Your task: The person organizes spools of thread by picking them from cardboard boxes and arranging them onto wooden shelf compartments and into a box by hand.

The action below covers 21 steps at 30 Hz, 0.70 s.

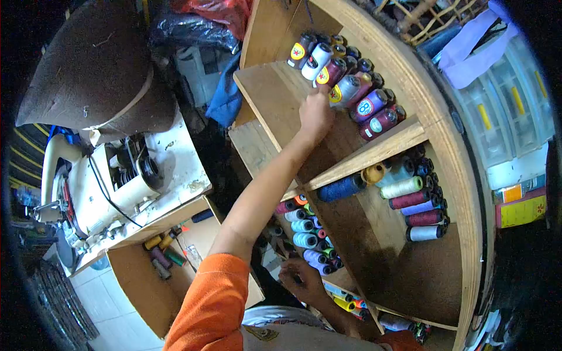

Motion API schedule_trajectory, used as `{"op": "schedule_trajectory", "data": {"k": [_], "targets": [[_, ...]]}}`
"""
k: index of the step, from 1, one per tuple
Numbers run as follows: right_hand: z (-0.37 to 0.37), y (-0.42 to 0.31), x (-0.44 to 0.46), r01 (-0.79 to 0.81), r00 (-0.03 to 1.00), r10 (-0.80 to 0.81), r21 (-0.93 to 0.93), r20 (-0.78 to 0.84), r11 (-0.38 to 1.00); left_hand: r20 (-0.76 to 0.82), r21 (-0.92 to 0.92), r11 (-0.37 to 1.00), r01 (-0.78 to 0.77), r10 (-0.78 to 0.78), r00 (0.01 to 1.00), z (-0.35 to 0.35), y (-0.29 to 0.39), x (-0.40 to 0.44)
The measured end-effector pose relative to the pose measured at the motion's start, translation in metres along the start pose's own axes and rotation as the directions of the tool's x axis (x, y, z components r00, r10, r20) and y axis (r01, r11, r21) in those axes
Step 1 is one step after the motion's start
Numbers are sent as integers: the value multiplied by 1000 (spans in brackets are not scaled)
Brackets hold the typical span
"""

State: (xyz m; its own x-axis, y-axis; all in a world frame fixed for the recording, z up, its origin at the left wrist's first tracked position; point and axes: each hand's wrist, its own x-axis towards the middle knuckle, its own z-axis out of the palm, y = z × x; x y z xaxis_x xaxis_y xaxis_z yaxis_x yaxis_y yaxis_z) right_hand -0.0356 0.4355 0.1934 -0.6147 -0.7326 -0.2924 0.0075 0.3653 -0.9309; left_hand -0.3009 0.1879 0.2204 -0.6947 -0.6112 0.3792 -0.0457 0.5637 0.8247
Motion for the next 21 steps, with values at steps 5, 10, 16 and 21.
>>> {"op": "schedule_trajectory", "data": {"k": [5, 10, 16, 21], "targets": [[3, 5, 8, 205, 979, -197, -224, 56, 953, -26, -7, 997, -73, 73, 997, -9, -2, -7], [50, 49, 28, -33, 971, 50, -74, 234, 997, -330, -246, 933, -261, 172, 928, -166, -22, -133], [190, 118, 89, -91, 898, 214, -314, 384, 945, -28, 155, 789, 595, -598, 801, -273, -179, -384], [283, 189, 184, 86, 983, 69, -758, 171, 646, -346, 270, 223, 937, -885, 311, -325, -331, -503]]}}
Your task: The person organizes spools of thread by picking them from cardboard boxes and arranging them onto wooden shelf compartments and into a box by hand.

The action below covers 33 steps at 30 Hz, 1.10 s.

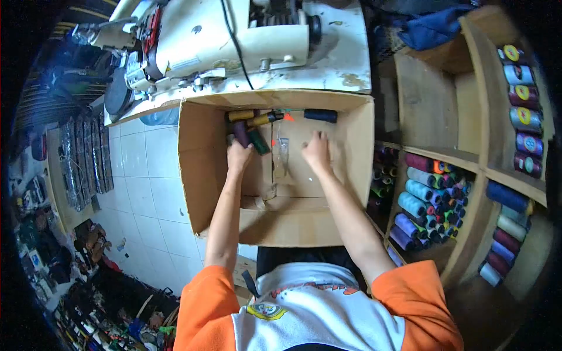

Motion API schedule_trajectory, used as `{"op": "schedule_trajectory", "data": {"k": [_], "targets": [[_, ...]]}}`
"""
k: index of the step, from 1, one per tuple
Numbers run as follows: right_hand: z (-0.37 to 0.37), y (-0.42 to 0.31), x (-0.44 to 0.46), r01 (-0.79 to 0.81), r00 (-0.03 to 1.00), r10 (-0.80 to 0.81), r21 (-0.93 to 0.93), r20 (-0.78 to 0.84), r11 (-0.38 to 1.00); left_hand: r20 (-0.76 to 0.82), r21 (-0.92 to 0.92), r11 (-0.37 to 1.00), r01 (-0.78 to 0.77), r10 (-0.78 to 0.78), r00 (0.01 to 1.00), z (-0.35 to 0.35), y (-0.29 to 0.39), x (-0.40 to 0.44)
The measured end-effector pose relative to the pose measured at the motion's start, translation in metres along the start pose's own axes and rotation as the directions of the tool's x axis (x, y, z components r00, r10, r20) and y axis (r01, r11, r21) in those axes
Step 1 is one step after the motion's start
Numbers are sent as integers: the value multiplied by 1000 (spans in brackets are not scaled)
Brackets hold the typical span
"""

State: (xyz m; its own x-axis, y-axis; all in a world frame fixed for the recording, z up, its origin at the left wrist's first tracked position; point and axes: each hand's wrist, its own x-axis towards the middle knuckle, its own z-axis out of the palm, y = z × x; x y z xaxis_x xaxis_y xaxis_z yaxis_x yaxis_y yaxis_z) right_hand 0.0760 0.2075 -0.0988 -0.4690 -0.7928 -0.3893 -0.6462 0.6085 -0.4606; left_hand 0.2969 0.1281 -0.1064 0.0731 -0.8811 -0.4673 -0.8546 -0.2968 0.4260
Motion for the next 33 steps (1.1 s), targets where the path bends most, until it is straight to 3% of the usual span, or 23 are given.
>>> {"op": "schedule_trajectory", "data": {"k": [2, 3, 5, 7, 9, 10, 12, 13, 16, 17, 19, 20, 21, 22, 23, 24, 25, 27, 29, 30, 32, 33], "targets": [[23, 7, 36, 106, 977, -135, -174, -165, 979, 136, -29, 996, 82, -77, 988, 22, -40, 42], [23, 13, 54, 180, 977, -204, -282, -60, 942, 190, -56, 985, 166, -152, 970, 26, -46, 48], [37, 28, 86, 201, 965, -254, -426, -71, 882, 283, -114, 940, 321, -279, 918, 34, -33, 59], [45, 34, 91, 170, 980, -199, -459, -14, 872, 114, -168, 964, 205, -187, 976, 93, -75, 82], [51, 32, 95, 138, 986, -169, -562, -3, 816, 66, -36, 978, 205, -202, 977, 108, -72, 87], [54, 33, 93, 116, 992, -124, -537, 22, 835, 42, 30, 978, 208, -209, 977, 112, -67, 88], [58, 31, 86, 66, 997, -36, -489, 70, 870, 113, -27, 982, 188, -184, 976, 108, -61, 89], [64, 34, 79, 102, 993, -121, -557, 3, 824, 142, -30, 981, 194, -188, 972, 111, -61, 93], [63, 31, 56, 80, 997, -57, -532, 60, 843, 216, 0, 985, 173, -169, 962, 109, -53, 98], [64, 25, 53, 19, 998, 12, -442, 67, 897, 177, 18, 958, 285, -283, 943, 96, -33, 84], [74, 22, 40, -121, 978, 149, -185, 146, 975, 247, -196, 951, 239, -188, 951, 117, -57, 94], [75, 23, 37, -209, 960, 209, -22, 186, 978, 327, -395, 849, 352, -228, 917, 113, -47, 85], [82, 24, 28, -188, 979, 175, 139, 101, 972, 405, -567, 678, 468, -266, 875, 108, -36, 75], [68, 14, 23, -243, 961, 225, 98, 162, 965, 478, -676, 474, 564, -301, 825, 104, -24, 65], [85, 17, 28, -363, 930, 356, 65, 90, 930, 544, -696, 406, 592, -240, 804, 115, -31, 74], [61, 6, 24, -328, 924, 319, 7, 210, 945, 430, -535, 707, 462, -243, 869, 114, -38, 85], [41, -1, 17, -274, 948, 265, 28, 178, 961, 309, -263, 908, 326, -241, 920, 111, -44, 95], [14, -13, 7, -177, 978, 169, 61, 123, 982, 252, -367, 928, -58, 159, 954, 128, -94, 119], [0, -19, 1, -110, 991, 101, 100, 85, 989, 262, -134, 991, 14, 22, 965, 110, -79, 103], [-21, -29, -4, -89, 979, 61, 138, 196, 986, 246, -27, 998, 50, -41, 968, 101, -67, 96], [-63, -42, -26, -71, 983, 10, 321, 186, 944, 150, 52, 999, -9, 1, 989, 115, -86, 96], [-86, -45, -41, -10, 984, -66, 428, 163, 904, 166, -41, 999, -4, 11, 986, 115, -73, 84]]}}
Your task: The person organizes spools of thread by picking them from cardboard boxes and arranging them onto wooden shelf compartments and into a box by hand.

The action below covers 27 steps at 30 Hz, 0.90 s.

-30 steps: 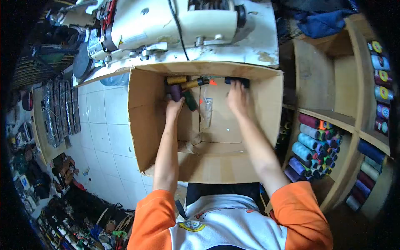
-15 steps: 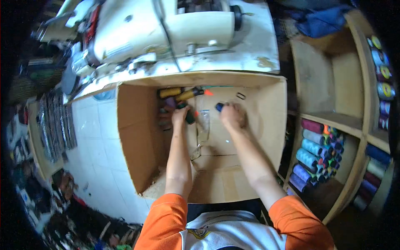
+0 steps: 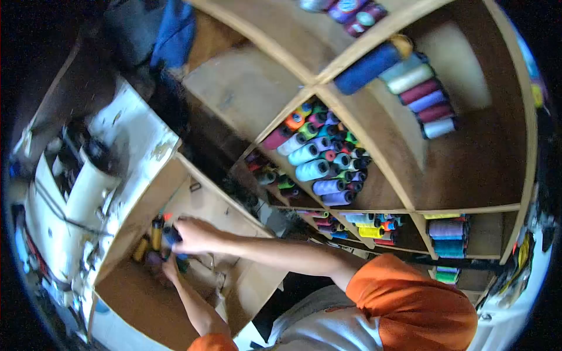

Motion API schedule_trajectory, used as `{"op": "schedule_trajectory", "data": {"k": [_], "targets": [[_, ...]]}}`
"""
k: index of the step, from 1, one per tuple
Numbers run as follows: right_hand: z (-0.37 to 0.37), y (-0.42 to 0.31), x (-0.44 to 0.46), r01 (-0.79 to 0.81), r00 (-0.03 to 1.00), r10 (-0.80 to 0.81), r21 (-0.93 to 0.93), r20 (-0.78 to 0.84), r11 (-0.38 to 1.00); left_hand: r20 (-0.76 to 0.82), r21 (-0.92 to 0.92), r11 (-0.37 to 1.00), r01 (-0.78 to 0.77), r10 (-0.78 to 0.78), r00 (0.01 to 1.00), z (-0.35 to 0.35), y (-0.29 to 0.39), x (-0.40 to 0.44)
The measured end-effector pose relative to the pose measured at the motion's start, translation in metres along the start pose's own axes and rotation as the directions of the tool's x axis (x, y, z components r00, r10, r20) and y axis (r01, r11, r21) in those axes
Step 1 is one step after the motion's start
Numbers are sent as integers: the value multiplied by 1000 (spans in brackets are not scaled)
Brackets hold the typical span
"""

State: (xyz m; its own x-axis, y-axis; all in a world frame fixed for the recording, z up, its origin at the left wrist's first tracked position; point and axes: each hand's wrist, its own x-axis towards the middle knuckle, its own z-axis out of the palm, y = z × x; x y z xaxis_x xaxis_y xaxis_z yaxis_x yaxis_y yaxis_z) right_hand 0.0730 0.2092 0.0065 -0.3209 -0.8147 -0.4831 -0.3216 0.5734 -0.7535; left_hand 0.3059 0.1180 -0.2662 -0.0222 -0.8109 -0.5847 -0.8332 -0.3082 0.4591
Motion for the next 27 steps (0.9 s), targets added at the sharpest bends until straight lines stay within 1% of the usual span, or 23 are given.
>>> {"op": "schedule_trajectory", "data": {"k": [1, 3, 4, 5, 6, 7, 8, 9, 10, 11, 12, 13, 14, 15, 17, 18, 19, 20, 22, 23, 25, 26, 27], "targets": [[-17, -9, -19, 86, 996, -86, 94, 4, 992, 17, -98, 995, -7, 9, 1000, -1, 18, -26], [-46, -13, -60, 271, 962, -244, 312, -125, 911, 45, -280, 960, 4, 10, 999, -18, 42, -72], [-70, -21, -88, 276, 960, -234, 356, -157, 893, 21, -159, 978, -138, 143, 989, -7, 16, -57], [-98, -29, -118, 283, 957, -227, 396, -184, 873, 2, -66, 976, -208, 208, 978, -5, 14, -56], [-129, -29, -147, 448, 878, -368, 252, -305, 858, -17, 29, 962, -271, 272, 962, -2, 12, -55], [-157, -37, -176, 500, 728, -377, 68, -572, 863, -1, 57, 970, -237, 238, 971, 0, 6, -46], [-184, -39, -203, 435, 619, -289, 12, -730, 900, 16, 86, 976, -202, 202, 979, 4, -13, -33], [-209, -36, -227, 365, 443, -176, -2, -879, 931, 32, 117, 979, -168, 166, 986, 8, -18, -25], [-232, -32, -247, 305, 249, -78, 1, -965, 952, 143, -73, 983, -166, 175, 974, 2, -9, -32], [-255, -24, -262, 256, 75, -19, 1, -997, 967, 139, -42, 979, -202, 206, 969, 4, -13, -26], [-282, -15, -275, 142, -26, -115, -117, -993, 983, 134, -14, 971, -241, 240, 961, 9, -28, -17], [-303, -1, -287, 44, -78, -145, -149, -986, 988, 100, -25, 961, -274, 275, 956, 13, -31, -10], [-323, 19, -296, -82, -168, -215, -204, -962, 976, 66, -35, 951, -308, 310, 949, 17, -33, -4], [-338, 28, -304, -216, -209, -12, 35, -978, 976, 5, -77, 938, -338, 340, 941, 20, -34, -5], [-362, 55, -304, -183, -302, -49, 8, -952, 983, -11, -93, 951, -294, 294, 956, 19, -27, -17], [-380, 83, -303, -248, -347, -52, 38, -936, 968, 31, -66, 973, -220, 222, 975, 14, -16, -23], [-386, 83, -296, -306, -388, -57, 70, -920, 950, 65, -37, 989, -143, 145, 987, 11, -11, -26], [-387, 82, -292, -363, -374, -11, 135, -927, 922, 62, -39, 988, -150, 152, 986, 14, -4, -30], [-405, 103, -279, -467, -393, -61, 143, -917, 873, 47, -15, 986, -164, 165, 985, 8, -7, -24], [-410, 111, -277, -527, -385, -82, 146, -919, 838, 99, -181, 951, -250, 270, 958, 1, -2, -30], [-408, 112, -282, -427, -365, 4, 171, -931, 888, 14, -175, 935, -309, 316, 949, -8, 12, -40], [-405, 112, -283, -371, -349, 51, 188, -936, 909, -31, -142, 961, -239, 237, 971, -12, 24, -50], [-403, 115, -283, -370, -352, 33, 171, -935, 913, -82, -111, 980, -168, 159, 984, -23, 43, -70]]}}
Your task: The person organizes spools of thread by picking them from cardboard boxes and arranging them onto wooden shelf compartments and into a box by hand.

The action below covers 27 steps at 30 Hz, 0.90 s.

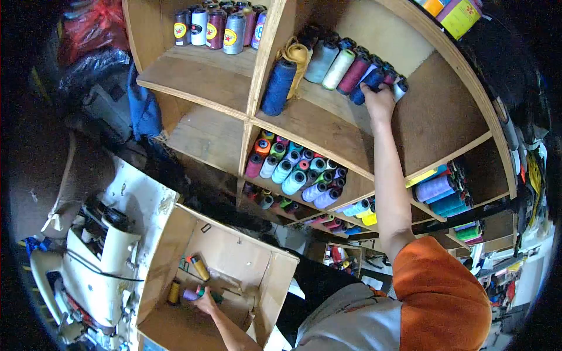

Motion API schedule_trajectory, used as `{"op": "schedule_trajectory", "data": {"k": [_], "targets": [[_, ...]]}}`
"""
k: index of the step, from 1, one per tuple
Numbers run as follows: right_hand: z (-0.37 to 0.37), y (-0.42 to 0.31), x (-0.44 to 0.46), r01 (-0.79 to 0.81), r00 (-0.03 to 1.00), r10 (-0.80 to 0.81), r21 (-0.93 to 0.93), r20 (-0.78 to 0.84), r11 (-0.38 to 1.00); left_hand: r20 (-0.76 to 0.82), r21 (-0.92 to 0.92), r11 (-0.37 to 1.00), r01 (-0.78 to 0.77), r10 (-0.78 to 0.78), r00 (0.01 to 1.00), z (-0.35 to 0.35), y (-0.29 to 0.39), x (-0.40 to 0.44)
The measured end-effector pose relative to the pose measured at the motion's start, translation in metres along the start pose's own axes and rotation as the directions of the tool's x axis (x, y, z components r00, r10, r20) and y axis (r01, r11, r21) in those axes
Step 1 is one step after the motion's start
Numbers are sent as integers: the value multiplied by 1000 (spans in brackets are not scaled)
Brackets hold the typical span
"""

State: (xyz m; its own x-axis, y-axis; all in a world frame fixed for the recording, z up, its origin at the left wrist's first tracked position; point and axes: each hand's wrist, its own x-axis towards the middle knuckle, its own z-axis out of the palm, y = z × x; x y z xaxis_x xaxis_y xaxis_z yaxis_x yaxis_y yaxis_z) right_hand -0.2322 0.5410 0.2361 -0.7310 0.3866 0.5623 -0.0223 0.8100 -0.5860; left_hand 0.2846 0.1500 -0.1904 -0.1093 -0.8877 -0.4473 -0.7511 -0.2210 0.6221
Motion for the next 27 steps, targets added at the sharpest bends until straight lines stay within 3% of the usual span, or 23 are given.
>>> {"op": "schedule_trajectory", "data": {"k": [1, 2, 4, 5, 6, 7, 9, 10, 11, 12, 13, 14, 15, 16, 18, 20, 22, 23, 24, 25, 26, 27], "targets": [[3, 4, -2, 14, 1000, -14, 12, -15, 1000, -27, 19, 1000, 18, -18, 999, -3, 4, -1], [6, 7, -3, 26, 999, -25, 28, -34, 999, -36, 200, 969, 144, -139, 990, -9, 11, 2], [5, 12, -7, 49, 999, -50, 34, 17, 998, -21, 209, 973, 101, -98, 995, -34, 57, -33], [4, 14, -9, 61, 997, -62, 36, 40, 998, -32, 236, 968, 80, -75, 997, -33, 48, -25], [9, 22, -8, -6, 997, 4, 24, 76, 1000, 4, 154, 987, 36, -37, 999, -43, 63, -38], [-5, 6, -16, 20, 999, -22, 45, 39, 999, 58, -47, 998, -51, 53, 997, -50, 69, -44], [-31, -22, -43, 116, 993, -114, 79, -33, 990, 158, -453, 880, -139, 233, 960, -65, 91, -65], [-46, -34, -63, 177, 983, -172, 84, -68, 981, 238, -567, 822, -53, 225, 945, -86, 120, -92], [-72, -58, -91, 201, 974, -216, 183, 63, 962, 322, -661, 749, 45, 228, 919, -109, 160, -127], [-98, -83, -121, 17, 891, -129, 253, 436, 967, 404, -732, 663, 155, 240, 883, -122, 193, -157], [-87, -71, -164, 193, 786, -461, 545, 413, 816, 516, -771, 570, 284, 298, 803, -128, 216, -179], [-139, -108, -193, 24, 494, -440, 494, 750, 869, 604, -776, 472, 419, 363, 709, -127, 233, -198], [-148, -106, -221, -178, 238, -478, 522, 846, 834, 606, -774, 515, 368, 433, 667, -121, 246, -211], [-162, -116, -241, -209, 188, -557, 587, 809, 782, 606, -773, 552, 312, 498, 620, -115, 258, -223], [-173, -119, -273, 94, 308, -684, 694, 662, 714, 686, -725, 592, 351, 577, 443, -114, 299, -267], [-186, -122, -277, 151, 454, -603, 610, 657, 778, 756, -654, 659, 372, 548, 358, -106, 310, -281], [-193, -117, -268, 106, 483, -574, 606, 661, 788, 719, -676, 640, 365, 682, 134, -71, 295, -259], [-196, -114, -257, -55, 422, -543, 618, 726, 784, 673, -657, 588, 472, 739, 15, -67, 303, -259], [-200, -112, -249, -221, 358, -509, 600, 783, 769, 659, -639, 580, 505, 752, -30, -67, 308, -261], [-205, -112, -243, -483, 301, -412, 510, 860, 712, 691, -611, 580, 539, 723, 6, -62, 312, -266], [-205, -109, -238, -736, 248, -370, 423, 895, 529, 722, -582, 580, 569, 691, 34, -56, 316, -271], [-207, -107, -230, -793, 338, -271, 427, 901, 435, 772, -526, 566, 635, 631, 76, -54, 317, -275]]}}
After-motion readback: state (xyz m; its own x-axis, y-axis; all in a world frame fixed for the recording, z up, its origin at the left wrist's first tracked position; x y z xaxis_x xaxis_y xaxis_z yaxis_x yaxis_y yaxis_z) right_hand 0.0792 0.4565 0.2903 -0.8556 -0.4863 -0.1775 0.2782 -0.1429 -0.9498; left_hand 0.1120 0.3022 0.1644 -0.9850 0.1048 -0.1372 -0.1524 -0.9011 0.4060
